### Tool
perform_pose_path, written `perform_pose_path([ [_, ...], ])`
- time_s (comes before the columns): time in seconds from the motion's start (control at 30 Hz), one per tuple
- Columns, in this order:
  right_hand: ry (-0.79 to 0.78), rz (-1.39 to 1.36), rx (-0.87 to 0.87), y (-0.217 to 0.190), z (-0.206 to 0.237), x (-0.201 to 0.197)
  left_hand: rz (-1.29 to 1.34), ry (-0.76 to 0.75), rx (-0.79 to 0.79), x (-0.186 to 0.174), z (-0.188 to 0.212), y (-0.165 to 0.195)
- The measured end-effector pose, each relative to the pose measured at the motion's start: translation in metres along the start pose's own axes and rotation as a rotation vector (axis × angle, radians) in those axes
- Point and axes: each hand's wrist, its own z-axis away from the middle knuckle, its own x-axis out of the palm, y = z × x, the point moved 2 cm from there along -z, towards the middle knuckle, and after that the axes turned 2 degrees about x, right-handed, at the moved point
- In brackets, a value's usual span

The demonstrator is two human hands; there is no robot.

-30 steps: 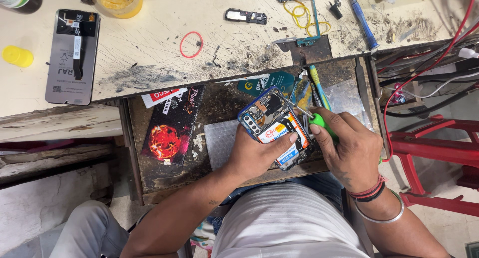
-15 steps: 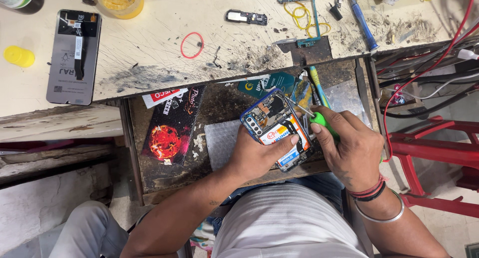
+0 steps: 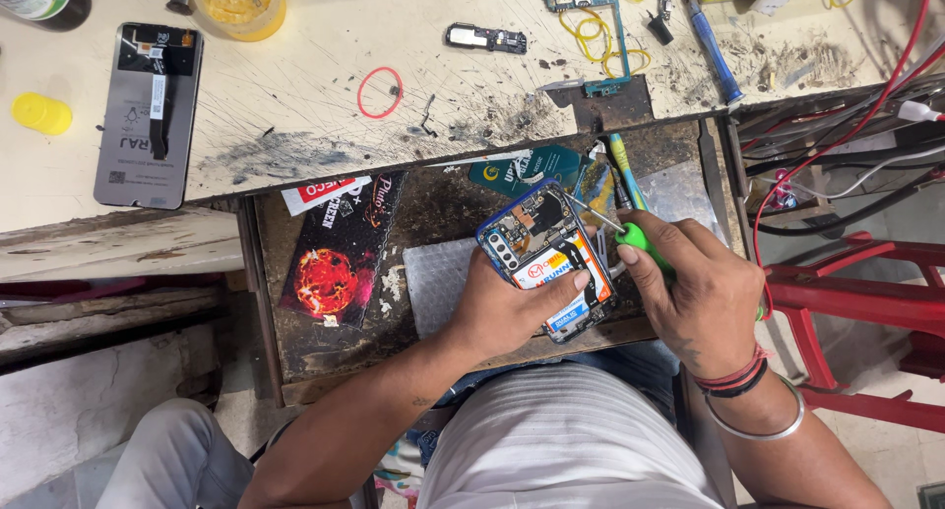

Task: The person uses a green-handled screwdriver to remove screws from the back of a smartphone, then flips the device to access the interior and continues unscrewing components near the battery and camera module. The person handles the phone and screwdriver throughout the clip.

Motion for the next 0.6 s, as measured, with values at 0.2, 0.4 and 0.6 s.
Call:
perform_pose_path([
  [0.2,-0.006,0.061,-0.006,0.0028,-0.0006,-0.0022,0.011,-0.015,-0.004,0.0001,-0.0003,0.0007],
  [0.4,-0.005,0.047,0.004,0.0040,-0.0018,-0.0043,-0.005,-0.026,-0.039,-0.0012,-0.0004,0.0008],
  [0.6,0.009,0.067,-0.026,0.0062,-0.0034,-0.0068,0.012,-0.057,-0.028,-0.0031,-0.0008,0.0032],
])
